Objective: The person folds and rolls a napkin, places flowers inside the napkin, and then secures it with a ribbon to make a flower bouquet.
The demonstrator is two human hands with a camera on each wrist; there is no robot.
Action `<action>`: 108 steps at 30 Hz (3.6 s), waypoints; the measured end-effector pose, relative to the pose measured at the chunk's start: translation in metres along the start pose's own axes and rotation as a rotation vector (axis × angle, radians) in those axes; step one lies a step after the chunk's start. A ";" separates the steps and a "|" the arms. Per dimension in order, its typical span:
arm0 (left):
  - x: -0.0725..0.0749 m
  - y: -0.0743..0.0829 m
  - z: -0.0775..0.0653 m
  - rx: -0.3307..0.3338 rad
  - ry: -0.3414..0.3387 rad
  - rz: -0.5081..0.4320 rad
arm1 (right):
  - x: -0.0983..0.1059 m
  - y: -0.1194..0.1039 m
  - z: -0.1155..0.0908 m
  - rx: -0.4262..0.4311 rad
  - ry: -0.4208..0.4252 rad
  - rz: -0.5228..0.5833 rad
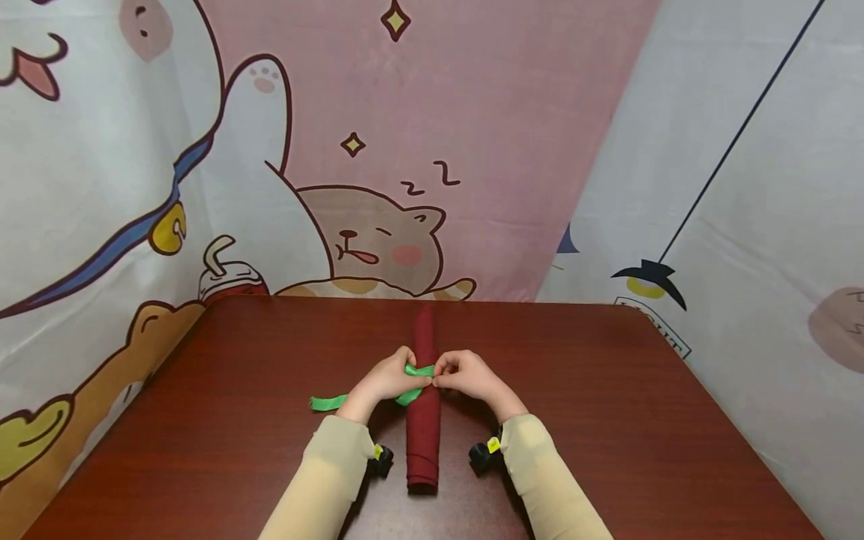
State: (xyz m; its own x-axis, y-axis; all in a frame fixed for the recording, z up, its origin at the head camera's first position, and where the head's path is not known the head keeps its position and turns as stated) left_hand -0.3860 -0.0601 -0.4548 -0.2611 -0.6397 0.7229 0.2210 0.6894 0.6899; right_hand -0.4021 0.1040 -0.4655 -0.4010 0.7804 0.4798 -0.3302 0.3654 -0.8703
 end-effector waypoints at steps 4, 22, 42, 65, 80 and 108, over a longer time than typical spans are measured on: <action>0.002 -0.002 0.000 -0.016 -0.037 -0.071 | 0.001 0.002 0.000 0.000 0.023 0.025; 0.002 0.001 -0.001 -0.017 0.015 0.008 | 0.005 0.003 0.002 -0.053 0.242 0.000; 0.012 0.000 -0.003 -0.059 -0.045 -0.098 | 0.014 0.014 0.000 -0.125 0.313 0.228; 0.016 -0.006 -0.005 -0.060 -0.083 -0.095 | 0.012 0.011 0.000 -0.146 0.194 0.171; 0.016 -0.006 -0.005 -0.062 -0.114 -0.126 | 0.011 0.008 -0.001 -0.135 0.158 0.111; 0.018 -0.014 -0.013 0.006 -0.224 -0.169 | 0.009 0.008 -0.003 -0.136 0.054 0.146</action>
State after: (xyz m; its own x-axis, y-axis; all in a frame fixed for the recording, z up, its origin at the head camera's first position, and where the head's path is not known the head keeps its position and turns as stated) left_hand -0.3814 -0.0856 -0.4511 -0.4956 -0.6549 0.5706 0.1511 0.5820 0.7991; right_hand -0.4057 0.1156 -0.4682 -0.3885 0.8548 0.3441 -0.1517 0.3090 -0.9389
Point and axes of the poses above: each hand's wrist, its own z-axis towards the middle knuckle, its own x-axis out of the back of the hand, y = z × x, the point moved 5 cm from there along z, towards the middle knuckle, and after that the axes turned 5 degrees about z, right-handed, at the moved point
